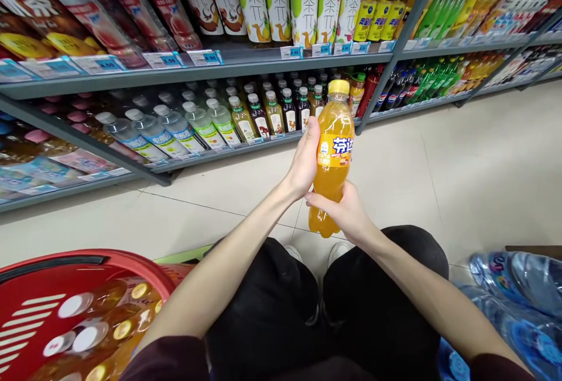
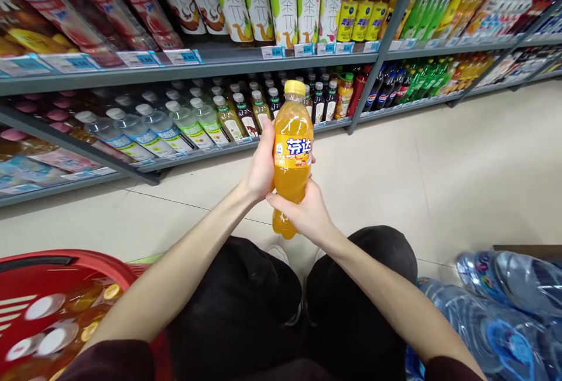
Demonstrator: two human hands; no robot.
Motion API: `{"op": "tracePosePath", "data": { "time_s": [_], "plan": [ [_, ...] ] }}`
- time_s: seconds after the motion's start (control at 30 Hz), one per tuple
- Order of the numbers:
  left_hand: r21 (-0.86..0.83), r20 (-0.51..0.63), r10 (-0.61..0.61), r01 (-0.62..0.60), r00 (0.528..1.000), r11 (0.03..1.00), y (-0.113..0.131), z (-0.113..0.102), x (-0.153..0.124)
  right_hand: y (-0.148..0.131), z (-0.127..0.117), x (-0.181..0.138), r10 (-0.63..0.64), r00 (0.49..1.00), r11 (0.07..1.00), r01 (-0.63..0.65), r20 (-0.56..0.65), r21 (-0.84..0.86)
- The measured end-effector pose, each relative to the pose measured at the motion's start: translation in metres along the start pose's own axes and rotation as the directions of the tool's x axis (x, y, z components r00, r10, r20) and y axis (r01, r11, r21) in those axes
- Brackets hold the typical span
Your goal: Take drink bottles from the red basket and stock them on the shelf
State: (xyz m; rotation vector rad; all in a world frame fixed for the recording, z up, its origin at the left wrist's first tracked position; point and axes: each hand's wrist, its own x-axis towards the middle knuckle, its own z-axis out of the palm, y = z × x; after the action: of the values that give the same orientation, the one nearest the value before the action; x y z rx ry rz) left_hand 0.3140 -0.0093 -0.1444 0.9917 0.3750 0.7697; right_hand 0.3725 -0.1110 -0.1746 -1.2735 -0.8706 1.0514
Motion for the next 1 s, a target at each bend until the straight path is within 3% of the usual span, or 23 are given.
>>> {"op": "tracePosePath", "data": {
  "time_s": [0.2,0.33,0.43,0.6,0.77,0.9,1.0],
  "plan": [
    [-0.007,-0.008,0.059,-0.059,0.998,0.998,0.005,-0.004,0.0,-0.006,0.0,-0.005,0.049,0.997,0.996,-0.054,0.063,0.073],
    [-0.035,0.07,0.008,-0.005,0.997,0.999,0.01,-0.008,-0.001,-0.009,-0.001,-0.01,0.176,0.955,0.941,-0.235,0.239,0.245],
    [-0.097,0.071,-0.003,0.009,0.997,0.995,0.015,-0.009,-0.003,-0.006,-0.002,-0.012,0.201,0.898,0.88,-0.341,0.392,0.33],
    [-0.209,-0.051,0.037,-0.047,0.998,0.977,0.025,-0.007,-0.005,0.007,-0.005,-0.014,0.07,0.743,0.737,-0.488,0.666,0.468],
    [-0.278,-0.087,0.063,-0.085,0.994,0.957,0.03,-0.007,-0.006,0.028,-0.005,-0.015,-0.041,0.614,0.642,-0.588,0.788,0.491],
    [-0.323,-0.005,0.075,-0.072,0.997,0.944,0.032,-0.006,-0.008,0.042,-0.005,-0.015,-0.096,0.564,0.609,-0.618,0.82,0.497],
    [-0.336,0.027,0.107,-0.092,0.994,0.937,0.032,-0.007,-0.008,0.036,-0.004,-0.015,-0.147,0.55,0.602,-0.61,0.822,0.515]
  ]
}}
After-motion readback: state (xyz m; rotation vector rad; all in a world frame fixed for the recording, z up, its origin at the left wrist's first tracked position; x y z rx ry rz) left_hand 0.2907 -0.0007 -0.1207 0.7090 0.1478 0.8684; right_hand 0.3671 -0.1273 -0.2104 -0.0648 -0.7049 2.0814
